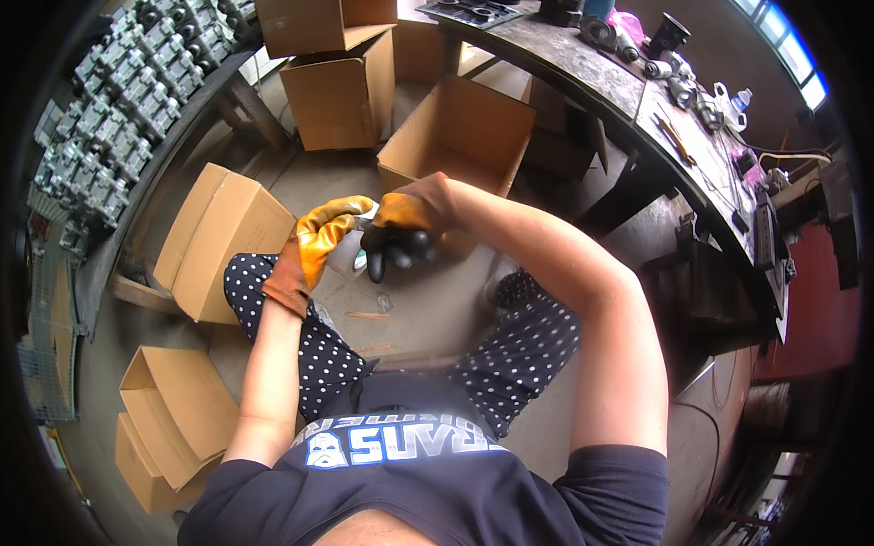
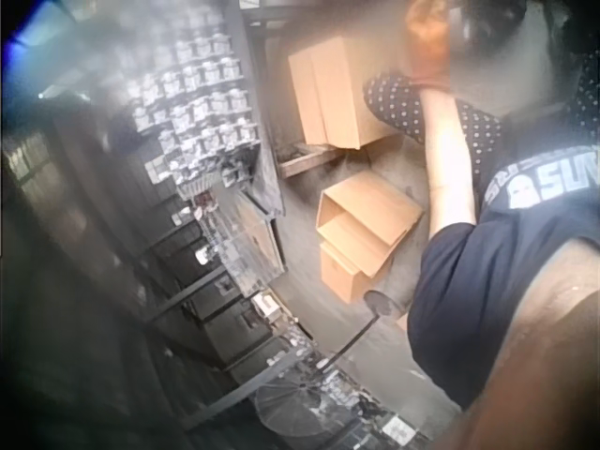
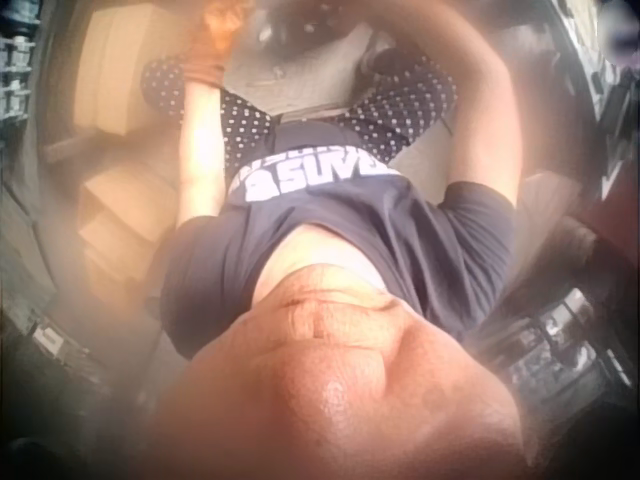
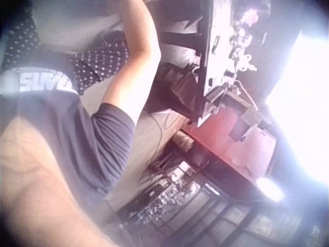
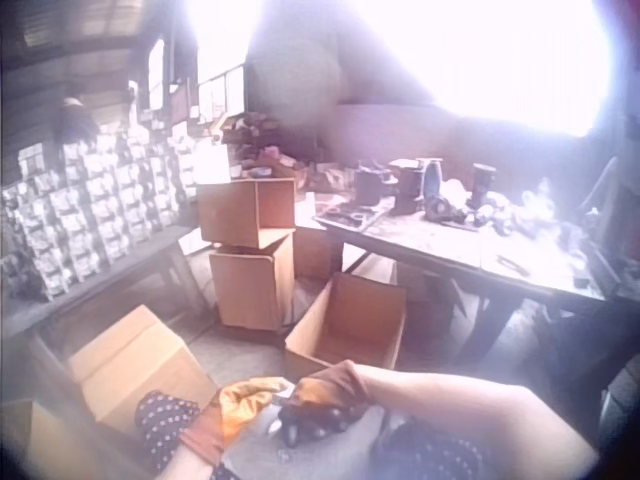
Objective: The person folds several cardboard boxes and secures them with tape using a tape dispenser while sitting on the floor, then walks over to move a metal cage.
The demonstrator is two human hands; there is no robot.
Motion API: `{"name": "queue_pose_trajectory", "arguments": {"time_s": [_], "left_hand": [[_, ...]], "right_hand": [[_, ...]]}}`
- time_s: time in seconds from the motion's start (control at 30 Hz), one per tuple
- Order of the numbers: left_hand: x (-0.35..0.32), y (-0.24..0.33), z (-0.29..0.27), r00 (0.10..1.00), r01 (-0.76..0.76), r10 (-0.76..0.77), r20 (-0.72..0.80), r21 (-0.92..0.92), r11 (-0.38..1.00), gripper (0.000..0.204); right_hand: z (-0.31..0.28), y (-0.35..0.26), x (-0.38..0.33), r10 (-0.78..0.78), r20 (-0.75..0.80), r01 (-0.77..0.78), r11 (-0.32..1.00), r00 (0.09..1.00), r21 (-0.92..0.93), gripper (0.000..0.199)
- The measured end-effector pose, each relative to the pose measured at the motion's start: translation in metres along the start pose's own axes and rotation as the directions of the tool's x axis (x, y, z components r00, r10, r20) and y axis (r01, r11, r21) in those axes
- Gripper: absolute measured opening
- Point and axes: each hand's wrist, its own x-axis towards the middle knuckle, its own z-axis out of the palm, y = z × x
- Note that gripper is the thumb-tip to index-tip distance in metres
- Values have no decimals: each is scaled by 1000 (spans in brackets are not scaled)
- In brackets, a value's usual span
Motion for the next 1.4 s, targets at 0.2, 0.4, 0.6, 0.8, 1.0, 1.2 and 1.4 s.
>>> {"name": "queue_pose_trajectory", "arguments": {"time_s": [0.2, 0.4, 0.6, 0.8, 1.0, 1.2, 1.4], "left_hand": [[7, -24, 12, 955, -21, -93, -282, -378, 926, 24], [49, -55, 26, 918, -182, -74, -390, -578, 795, 21], [85, -59, 86, 913, -275, 155, -377, -288, 917, 26], [93, -25, 107, 888, -286, 425, -177, 511, 810, 23], [103, 7, 89, 875, -468, 385, 295, 719, 513, 31], [131, 18, 74, 678, -715, 372, 634, 686, 135, 41], [191, -42, -23, 667, -625, 232, 708, 701, -343, 45]], "right_hand": [[17, -31, -41, 282, -271, -56, 782, 920, 621, 37], [76, -1, -41, -91, -902, 334, 941, 422, 62, 32], [68, -16, -45, 194, -943, 184, 951, 270, 249, 37], [50, -4, -79, 468, -799, 504, 620, 378, 601, 27], [31, -1, -116, 303, -882, 93, 930, 361, 357, 25], [20, 18, -165, 221, -880, -278, 955, 420, 107, 31], [-32, -28, -195, 186, -758, -229, 972, 625, 50, 42]]}}
